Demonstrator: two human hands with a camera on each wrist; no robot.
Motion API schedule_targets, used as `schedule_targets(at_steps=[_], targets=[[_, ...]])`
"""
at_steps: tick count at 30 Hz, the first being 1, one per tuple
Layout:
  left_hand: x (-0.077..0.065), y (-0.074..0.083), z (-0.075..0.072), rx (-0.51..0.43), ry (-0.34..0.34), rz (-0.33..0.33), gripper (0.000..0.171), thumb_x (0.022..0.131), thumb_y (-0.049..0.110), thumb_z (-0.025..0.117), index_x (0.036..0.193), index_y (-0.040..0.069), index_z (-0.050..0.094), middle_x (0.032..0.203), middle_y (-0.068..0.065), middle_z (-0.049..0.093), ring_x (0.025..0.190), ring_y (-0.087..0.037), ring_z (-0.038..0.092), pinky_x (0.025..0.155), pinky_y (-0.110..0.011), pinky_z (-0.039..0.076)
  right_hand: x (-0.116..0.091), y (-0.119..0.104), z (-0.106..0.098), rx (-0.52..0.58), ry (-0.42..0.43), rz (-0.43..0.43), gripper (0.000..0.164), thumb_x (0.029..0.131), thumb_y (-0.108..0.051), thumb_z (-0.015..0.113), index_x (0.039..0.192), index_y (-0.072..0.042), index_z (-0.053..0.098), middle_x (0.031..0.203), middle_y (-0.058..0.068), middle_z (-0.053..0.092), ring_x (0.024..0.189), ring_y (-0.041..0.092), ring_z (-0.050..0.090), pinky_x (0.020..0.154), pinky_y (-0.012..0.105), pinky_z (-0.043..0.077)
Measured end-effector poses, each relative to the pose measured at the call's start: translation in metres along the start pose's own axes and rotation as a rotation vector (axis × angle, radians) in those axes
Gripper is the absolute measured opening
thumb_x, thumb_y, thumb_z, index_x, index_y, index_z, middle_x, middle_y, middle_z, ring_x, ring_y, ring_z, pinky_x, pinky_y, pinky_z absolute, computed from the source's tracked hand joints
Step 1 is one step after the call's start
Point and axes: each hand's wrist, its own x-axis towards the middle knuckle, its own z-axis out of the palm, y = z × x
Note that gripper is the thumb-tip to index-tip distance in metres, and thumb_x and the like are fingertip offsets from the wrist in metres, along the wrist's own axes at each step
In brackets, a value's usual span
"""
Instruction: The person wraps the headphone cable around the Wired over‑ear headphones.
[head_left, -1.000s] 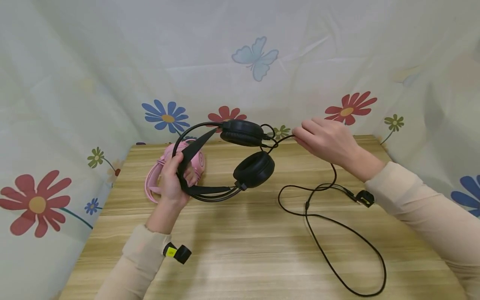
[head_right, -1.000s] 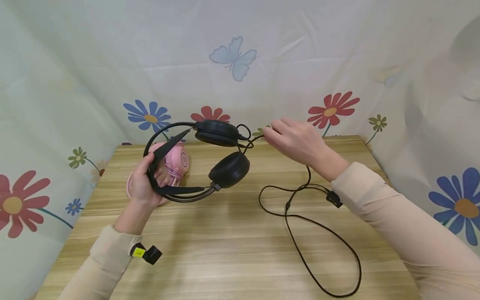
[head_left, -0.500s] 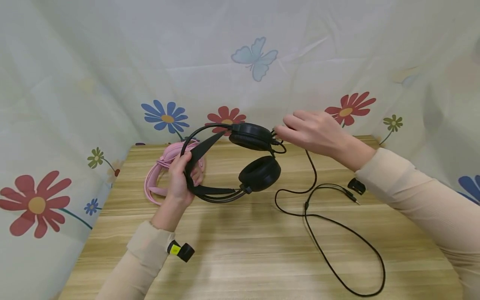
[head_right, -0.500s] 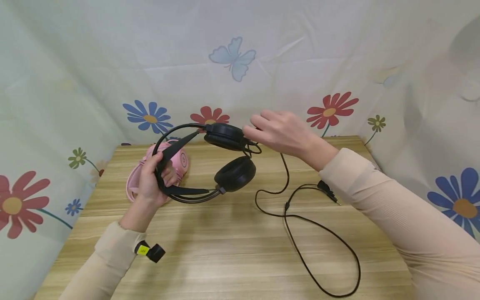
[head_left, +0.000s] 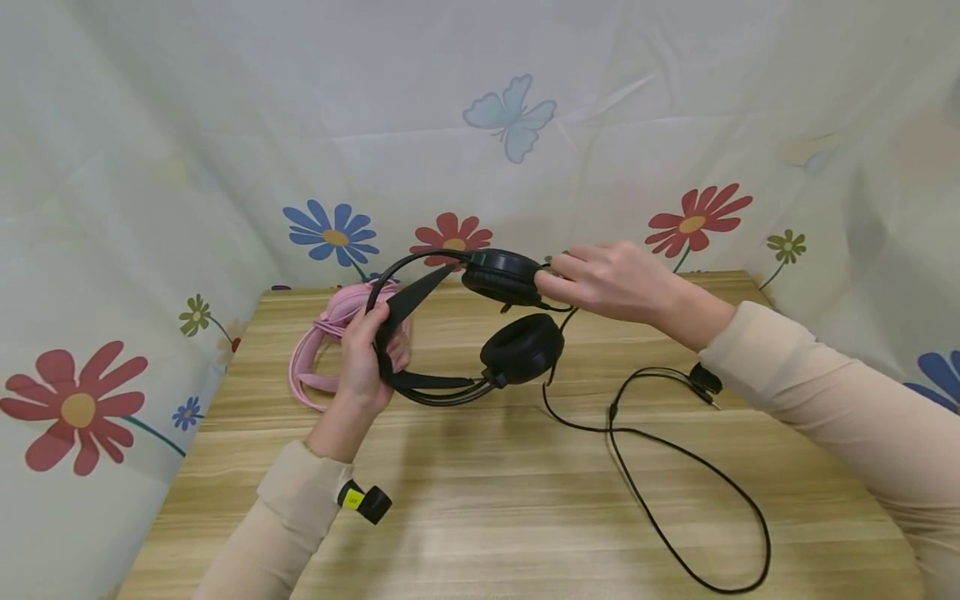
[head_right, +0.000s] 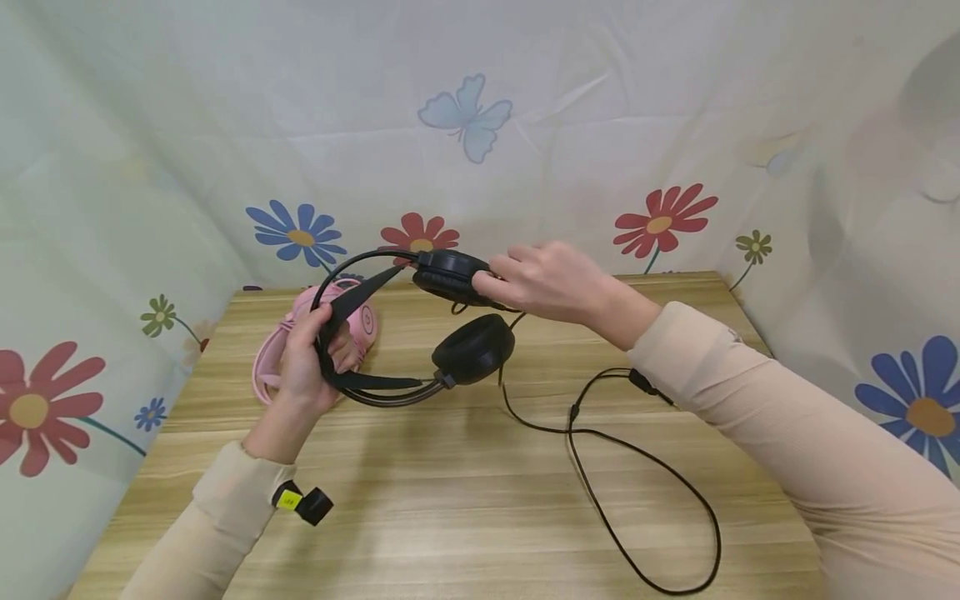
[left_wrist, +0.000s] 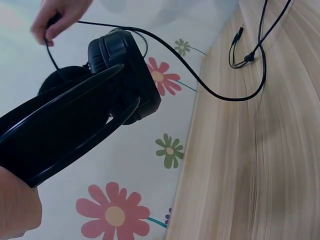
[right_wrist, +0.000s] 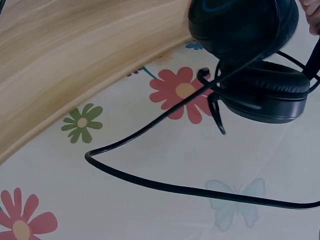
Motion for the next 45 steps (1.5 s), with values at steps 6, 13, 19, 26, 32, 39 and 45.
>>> schedule_targets(at_steps=[6, 13, 19, 26, 32, 39, 45], targets=[[0.001, -0.001, 0.003, 0.046, 0.023, -0.034, 0.02, 0.096, 0.015, 0.037, 0.077, 0.015, 0.044, 0.049, 0.007, 0.035, 0.036, -0.003, 0.032, 0.036, -0.017, 0.023, 0.012, 0.003, -0.003, 0.032, -0.006, -0.01, 0.016, 0.099, -0.009, 0.034, 0.09, -0.007, 0.046, 0.064, 0.004, 0.045, 0.047, 0.018, 0.038, 0.034, 0.025, 0.025], [0.003, -0.001, 0.008, 0.13, 0.026, -0.05, 0.014, 0.094, 0.015, 0.046, 0.081, 0.014, 0.046, 0.049, 0.005, 0.035, 0.036, -0.005, 0.03, 0.036, -0.018, 0.024, 0.021, 0.007, -0.002, 0.044, -0.002, -0.025, 0.02, 0.101, -0.015, 0.033, 0.088, -0.007, 0.045, 0.065, 0.003, 0.042, 0.047, 0.016, 0.034, 0.035, 0.024, 0.022], [0.004, -0.003, 0.012, 0.206, 0.05, -0.065, 0.013, 0.092, 0.014, 0.049, 0.081, 0.011, 0.046, 0.05, 0.004, 0.036, 0.039, -0.007, 0.028, 0.037, -0.019, 0.024, 0.027, 0.007, -0.001, 0.033, 0.013, -0.025, 0.022, 0.101, -0.021, 0.033, 0.089, -0.008, 0.046, 0.066, 0.003, 0.042, 0.047, 0.017, 0.035, 0.035, 0.025, 0.022], [0.004, -0.006, 0.016, 0.26, 0.01, -0.069, 0.013, 0.092, 0.015, 0.05, 0.08, 0.01, 0.047, 0.049, 0.003, 0.037, 0.038, -0.008, 0.029, 0.036, -0.02, 0.025, 0.034, 0.004, 0.004, 0.053, -0.017, 0.002, 0.019, 0.101, -0.018, 0.034, 0.091, -0.009, 0.047, 0.068, 0.004, 0.045, 0.048, 0.019, 0.04, 0.035, 0.026, 0.025], [0.002, -0.008, 0.016, 0.28, -0.027, -0.065, 0.013, 0.092, 0.014, 0.05, 0.08, 0.009, 0.047, 0.049, 0.002, 0.038, 0.037, -0.009, 0.029, 0.036, -0.021, 0.025, 0.035, 0.008, 0.007, 0.063, -0.082, 0.068, 0.016, 0.095, -0.021, 0.05, 0.088, -0.007, 0.046, 0.064, 0.005, 0.042, 0.046, 0.021, 0.04, 0.034, 0.026, 0.025], [0.0, -0.008, 0.008, 0.234, -0.089, -0.042, 0.013, 0.093, 0.014, 0.048, 0.081, 0.008, 0.046, 0.049, 0.002, 0.039, 0.036, -0.007, 0.031, 0.036, -0.02, 0.026, 0.027, 0.02, 0.008, 0.064, -0.095, 0.115, 0.021, 0.093, -0.024, 0.054, 0.084, -0.007, 0.045, 0.063, 0.005, 0.04, 0.044, 0.02, 0.039, 0.032, 0.027, 0.024], [0.001, -0.008, 0.0, 0.217, -0.168, -0.036, 0.009, 0.092, 0.013, 0.045, 0.084, 0.009, 0.047, 0.05, 0.002, 0.041, 0.037, -0.006, 0.033, 0.037, -0.02, 0.027, 0.022, 0.028, 0.012, 0.088, -0.103, 0.194, 0.029, 0.086, -0.031, 0.063, 0.08, -0.008, 0.047, 0.061, 0.004, 0.042, 0.042, 0.02, 0.041, 0.033, 0.027, 0.022]])
